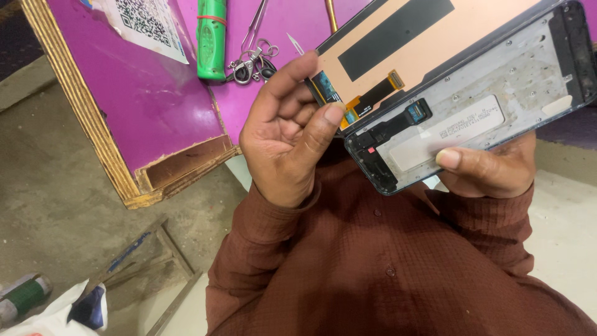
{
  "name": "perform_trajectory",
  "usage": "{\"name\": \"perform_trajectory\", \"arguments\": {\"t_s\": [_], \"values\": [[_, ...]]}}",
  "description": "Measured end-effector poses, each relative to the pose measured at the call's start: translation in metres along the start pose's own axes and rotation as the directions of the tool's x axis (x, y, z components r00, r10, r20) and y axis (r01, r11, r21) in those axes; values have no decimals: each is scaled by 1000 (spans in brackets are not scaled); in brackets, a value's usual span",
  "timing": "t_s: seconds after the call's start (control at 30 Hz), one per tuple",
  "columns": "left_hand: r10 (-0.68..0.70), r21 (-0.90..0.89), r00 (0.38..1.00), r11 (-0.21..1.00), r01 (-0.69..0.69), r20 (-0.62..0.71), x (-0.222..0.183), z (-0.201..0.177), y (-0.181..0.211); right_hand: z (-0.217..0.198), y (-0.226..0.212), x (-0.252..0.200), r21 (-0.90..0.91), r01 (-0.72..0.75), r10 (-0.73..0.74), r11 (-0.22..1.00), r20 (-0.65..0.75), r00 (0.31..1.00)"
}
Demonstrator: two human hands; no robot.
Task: The person uses a metal prying tool to carefully separate the screen assembly from the smartphone's frame. They work along the edges to release the adhesive and then lift the screen to reveal the internal components.
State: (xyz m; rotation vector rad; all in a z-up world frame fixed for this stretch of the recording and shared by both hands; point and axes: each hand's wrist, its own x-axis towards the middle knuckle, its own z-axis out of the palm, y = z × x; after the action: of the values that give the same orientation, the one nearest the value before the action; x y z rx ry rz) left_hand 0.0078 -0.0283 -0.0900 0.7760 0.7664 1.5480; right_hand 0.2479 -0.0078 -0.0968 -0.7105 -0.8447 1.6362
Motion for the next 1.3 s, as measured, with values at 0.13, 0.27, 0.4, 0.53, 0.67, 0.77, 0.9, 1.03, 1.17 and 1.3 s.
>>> {"name": "perform_trajectory", "arguments": {"t_s": [0.13, 0.27, 0.4, 0.53, 0.67, 0.77, 0.9, 1.03, 1.17, 1.3], "values": [[-58, -121, 998, 991, 60, 19, 0, 1, 6, 1, -2, 0, 9, -14, 14, 1000, -4, 1000], [-134, -185, 990, 973, 139, 40, 3, -3, 6, -2, -3, 5, 39, -51, 49, 998, 47, 998], [-245, -218, 969, 945, 244, 23, 3, -7, 4, -7, -2, 11, 55, -102, 93, 993, 148, 985], [-325, -66, 945, 944, 323, -25, -2, -12, 2, -16, -6, 18, 0, -226, 220, 974, 222, 950], [-366, -52, 929, 930, 363, -61, -4, -18, -5, -21, -8, 17, -59, -289, 294, 955, 127, 947], [-328, -56, 942, 944, 325, -70, -4, -18, -11, -23, -4, 25, -85, -267, 278, 960, 166, 946], [-287, -76, 955, 956, 282, -74, -2, -19, -16, -24, -4, 29, -11, -270, 267, 963, 200, 943], [-263, -78, 960, 964, 256, -100, 0, -20, -20, -20, -6, 31, 94, -288, 264, 953, 208, 942], [-268, -110, 956, 961, 255, -122, 3, -20, -24, -20, -4, 31, 84, -274, 254, 958, 195, 947], [-265, -104, 957, 962, 254, -115, 2, -23, -27, -26, -2, 29, 24, -266, 256, 964, 200, 946]]}}
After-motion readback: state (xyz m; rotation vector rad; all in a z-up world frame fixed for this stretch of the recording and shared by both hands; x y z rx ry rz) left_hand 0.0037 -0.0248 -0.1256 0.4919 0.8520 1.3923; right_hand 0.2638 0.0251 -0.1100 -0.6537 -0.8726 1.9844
